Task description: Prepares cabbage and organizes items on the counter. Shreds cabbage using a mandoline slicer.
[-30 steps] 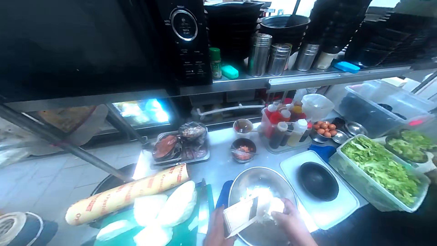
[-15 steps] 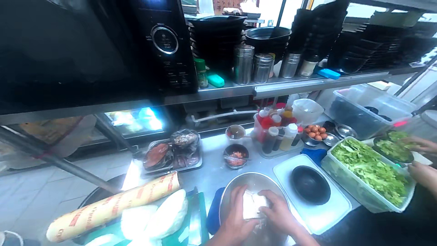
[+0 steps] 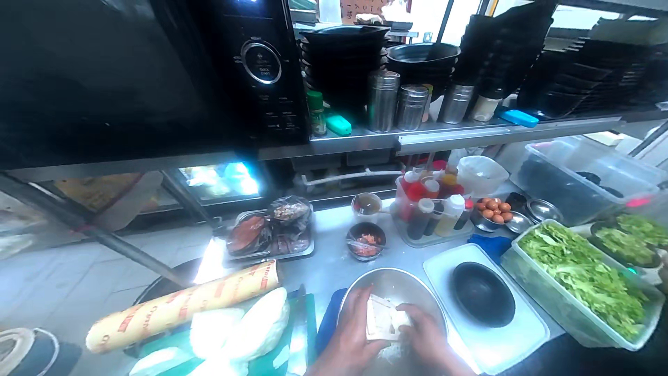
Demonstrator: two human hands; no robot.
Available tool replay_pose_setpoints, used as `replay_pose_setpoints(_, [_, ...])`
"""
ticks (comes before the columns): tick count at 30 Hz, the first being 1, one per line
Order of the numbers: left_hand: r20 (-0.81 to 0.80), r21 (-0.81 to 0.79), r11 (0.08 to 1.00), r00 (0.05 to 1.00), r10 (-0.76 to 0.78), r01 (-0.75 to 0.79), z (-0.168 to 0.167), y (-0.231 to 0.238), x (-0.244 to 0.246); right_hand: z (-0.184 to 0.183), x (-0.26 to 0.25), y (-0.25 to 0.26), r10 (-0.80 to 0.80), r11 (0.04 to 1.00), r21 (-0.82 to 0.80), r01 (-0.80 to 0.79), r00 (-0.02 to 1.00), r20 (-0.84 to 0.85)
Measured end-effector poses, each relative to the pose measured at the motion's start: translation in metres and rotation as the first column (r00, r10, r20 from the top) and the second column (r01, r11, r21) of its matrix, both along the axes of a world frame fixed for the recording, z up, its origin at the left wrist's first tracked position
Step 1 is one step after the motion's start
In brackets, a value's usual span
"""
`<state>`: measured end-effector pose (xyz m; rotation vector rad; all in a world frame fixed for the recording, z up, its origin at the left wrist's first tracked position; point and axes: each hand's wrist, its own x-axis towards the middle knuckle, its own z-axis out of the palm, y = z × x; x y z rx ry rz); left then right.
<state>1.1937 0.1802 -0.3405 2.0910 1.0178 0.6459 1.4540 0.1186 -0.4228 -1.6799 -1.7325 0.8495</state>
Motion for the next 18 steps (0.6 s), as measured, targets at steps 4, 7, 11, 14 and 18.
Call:
replay_pose_setpoints(4, [-0.018, -0.009, 1.000, 1.000, 0.005, -0.005, -0.002, -0.002, 0.001, 0.009, -0.009, 0.003, 0.046, 0.994, 0.102, -0.038, 0.996, -0.076])
replay_pose_setpoints(7, [-0.027, -0.011, 1.000, 1.000, 0.003, -0.004, -0.001, -0.001, 0.001, -0.029, 0.011, -0.003, -0.031, 0.999, -0.044, 0.031, 1.000, 0.004])
replay_pose_setpoints(11, [-0.026, -0.018, 1.000, 1.000, -0.008, 0.008, 0.004, 0.002, 0.005, 0.019, -0.009, 0.001, 0.036, 0.997, 0.071, -0.030, 0.995, -0.089])
replay_pose_setpoints(14, [-0.050, -0.055, 0.998, 0.998, -0.026, 0.024, 0.011, 0.003, 0.009, 0.011, -0.008, 0.002, 0.031, 0.994, 0.112, -0.019, 0.994, -0.102])
replay_pose_setpoints(18, [-0.060, -0.047, 0.998, 0.998, -0.032, 0.029, 0.011, 0.004, 0.009, -0.028, 0.014, -0.006, -0.060, 0.998, -0.022, 0.060, 0.998, 0.002])
